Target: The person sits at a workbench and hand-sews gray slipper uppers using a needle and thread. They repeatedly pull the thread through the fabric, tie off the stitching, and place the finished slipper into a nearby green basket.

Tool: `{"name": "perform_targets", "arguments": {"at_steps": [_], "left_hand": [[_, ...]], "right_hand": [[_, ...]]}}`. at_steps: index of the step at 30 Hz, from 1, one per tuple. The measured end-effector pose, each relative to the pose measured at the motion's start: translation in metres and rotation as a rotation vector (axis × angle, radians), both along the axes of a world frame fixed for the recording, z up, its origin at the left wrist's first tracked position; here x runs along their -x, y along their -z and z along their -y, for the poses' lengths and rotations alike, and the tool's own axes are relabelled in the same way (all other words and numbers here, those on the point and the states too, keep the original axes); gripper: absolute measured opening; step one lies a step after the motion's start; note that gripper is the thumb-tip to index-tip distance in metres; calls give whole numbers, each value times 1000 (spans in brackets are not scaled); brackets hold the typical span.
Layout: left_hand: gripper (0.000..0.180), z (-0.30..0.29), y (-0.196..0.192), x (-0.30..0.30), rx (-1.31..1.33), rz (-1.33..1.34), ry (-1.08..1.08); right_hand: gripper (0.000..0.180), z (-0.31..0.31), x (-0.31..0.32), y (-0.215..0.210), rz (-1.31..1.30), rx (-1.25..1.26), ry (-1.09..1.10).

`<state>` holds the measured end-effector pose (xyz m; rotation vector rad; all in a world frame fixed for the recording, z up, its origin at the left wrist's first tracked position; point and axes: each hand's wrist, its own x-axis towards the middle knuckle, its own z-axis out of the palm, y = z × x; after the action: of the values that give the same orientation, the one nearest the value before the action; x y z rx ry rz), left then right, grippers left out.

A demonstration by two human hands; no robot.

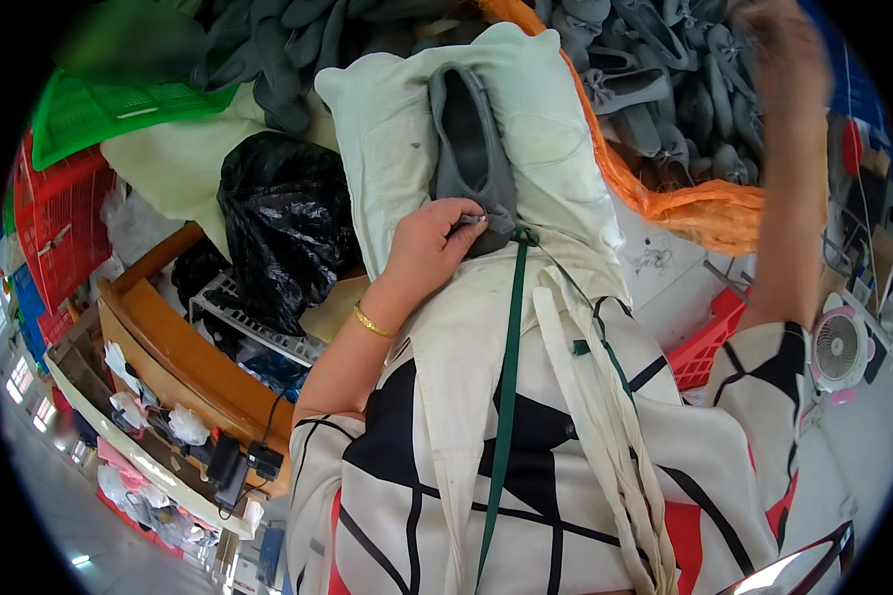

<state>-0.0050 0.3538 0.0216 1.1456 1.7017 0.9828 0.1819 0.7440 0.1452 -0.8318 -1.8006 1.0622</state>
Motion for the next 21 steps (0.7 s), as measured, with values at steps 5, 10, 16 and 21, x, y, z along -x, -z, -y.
{"name": "perform_targets", "arguments": {"at_steps": [5,10,16,21], "left_hand": [[17,3,-10,-4,88,102,-118],[16,3,-18,-8,117,25,-157],[13,14,-1,-15,84,154,-266],[12,16,4,-18,58,190,-292]], "right_hand": [[18,171,50,70,383,785,-614],[11,225,41,91,660,376,-787],[11,236,30,90,728,225,-792],[14,238,27,92,749,155,-811]]}}
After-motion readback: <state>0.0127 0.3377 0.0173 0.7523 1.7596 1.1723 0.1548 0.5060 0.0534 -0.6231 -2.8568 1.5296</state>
